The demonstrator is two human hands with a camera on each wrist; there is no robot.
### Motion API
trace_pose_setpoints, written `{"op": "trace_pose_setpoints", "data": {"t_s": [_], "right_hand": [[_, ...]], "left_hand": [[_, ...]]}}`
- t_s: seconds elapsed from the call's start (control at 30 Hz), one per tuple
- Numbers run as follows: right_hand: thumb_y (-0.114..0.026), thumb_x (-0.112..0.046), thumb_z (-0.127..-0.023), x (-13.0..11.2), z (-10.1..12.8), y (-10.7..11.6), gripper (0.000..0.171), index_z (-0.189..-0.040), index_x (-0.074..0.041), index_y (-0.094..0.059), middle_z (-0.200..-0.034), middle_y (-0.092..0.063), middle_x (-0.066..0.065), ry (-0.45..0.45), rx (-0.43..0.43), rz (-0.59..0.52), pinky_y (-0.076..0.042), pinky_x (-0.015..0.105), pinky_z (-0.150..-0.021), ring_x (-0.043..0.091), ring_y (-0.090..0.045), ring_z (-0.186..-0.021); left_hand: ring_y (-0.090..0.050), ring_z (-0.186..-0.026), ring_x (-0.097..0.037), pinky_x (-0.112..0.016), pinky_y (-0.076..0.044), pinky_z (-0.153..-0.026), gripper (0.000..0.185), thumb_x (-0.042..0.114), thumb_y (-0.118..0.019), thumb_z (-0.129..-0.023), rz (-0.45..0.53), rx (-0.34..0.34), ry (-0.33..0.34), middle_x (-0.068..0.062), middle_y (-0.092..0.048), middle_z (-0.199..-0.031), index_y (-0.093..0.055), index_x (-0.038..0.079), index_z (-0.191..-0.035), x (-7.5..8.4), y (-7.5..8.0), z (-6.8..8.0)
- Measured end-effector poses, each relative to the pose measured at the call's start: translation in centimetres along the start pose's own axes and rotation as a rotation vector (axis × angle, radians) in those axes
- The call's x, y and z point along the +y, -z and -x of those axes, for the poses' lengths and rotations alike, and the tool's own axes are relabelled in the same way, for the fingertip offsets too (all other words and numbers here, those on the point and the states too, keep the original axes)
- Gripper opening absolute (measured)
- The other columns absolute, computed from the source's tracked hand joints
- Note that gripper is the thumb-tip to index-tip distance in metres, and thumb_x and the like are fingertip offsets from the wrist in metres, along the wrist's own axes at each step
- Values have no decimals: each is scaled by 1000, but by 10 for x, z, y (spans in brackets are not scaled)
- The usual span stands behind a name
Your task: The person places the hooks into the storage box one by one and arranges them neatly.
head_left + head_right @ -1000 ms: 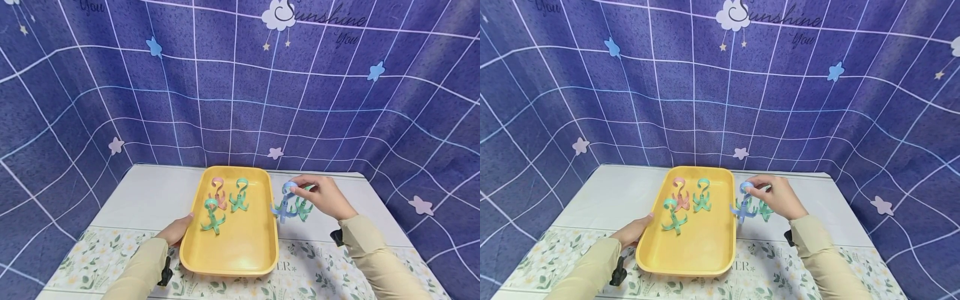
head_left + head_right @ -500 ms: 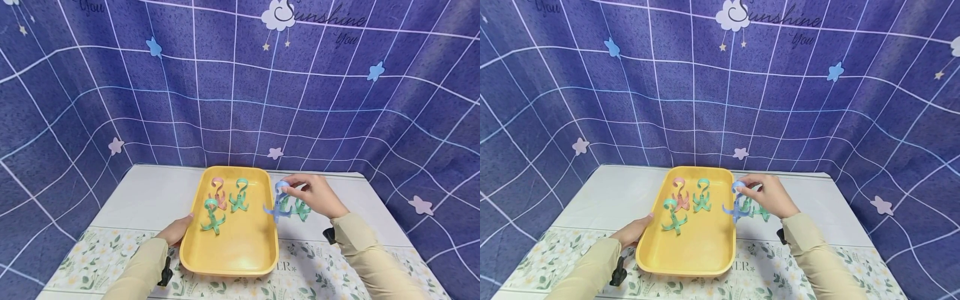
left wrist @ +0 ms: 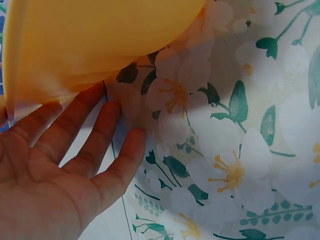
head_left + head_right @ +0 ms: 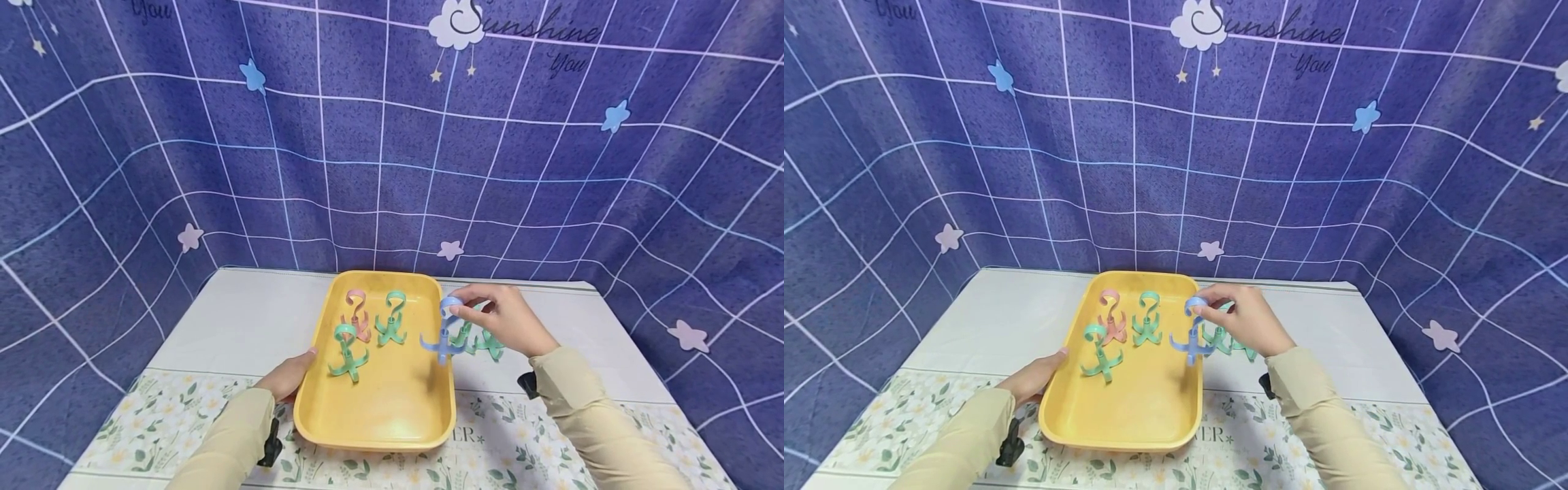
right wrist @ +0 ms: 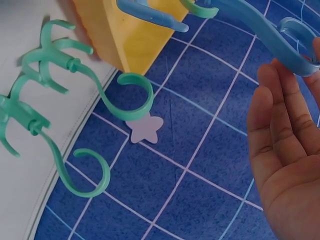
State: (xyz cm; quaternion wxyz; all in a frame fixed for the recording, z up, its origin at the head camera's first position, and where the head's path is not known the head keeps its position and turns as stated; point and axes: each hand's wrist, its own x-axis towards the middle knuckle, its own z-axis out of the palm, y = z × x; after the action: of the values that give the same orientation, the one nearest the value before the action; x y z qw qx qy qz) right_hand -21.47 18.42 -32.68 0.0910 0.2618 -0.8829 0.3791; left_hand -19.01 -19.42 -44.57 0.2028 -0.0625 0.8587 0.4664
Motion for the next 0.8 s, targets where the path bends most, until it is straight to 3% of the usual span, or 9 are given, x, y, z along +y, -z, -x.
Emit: {"op": "trace_pose_setpoints", "data": {"t_s": [0.37,0.8], "right_hand": [[-77,-21,-94,-4,-3,-12,16,-109,-16,-79,-95,-74,-8,12,-34,-22,-54,27,-69,11,-66,-87],[-77,-17,-94,-5,-4,-26,19,-112,-11,-78,-96,-74,-6,17,-61,-25,-56,29,-70,11,-67,-87]], "left_hand": [[-67,-81,-20,-40,-54,-82,63,42,-22,-112,15,0,-13,-10,-69,-96,-53,-8,-136,0,-1,0],[-68,-80,-21,-38,-55,-79,62,40,-23,-112,32,-4,-21,-10,-69,-94,-56,-8,-132,-1,0,1]]}}
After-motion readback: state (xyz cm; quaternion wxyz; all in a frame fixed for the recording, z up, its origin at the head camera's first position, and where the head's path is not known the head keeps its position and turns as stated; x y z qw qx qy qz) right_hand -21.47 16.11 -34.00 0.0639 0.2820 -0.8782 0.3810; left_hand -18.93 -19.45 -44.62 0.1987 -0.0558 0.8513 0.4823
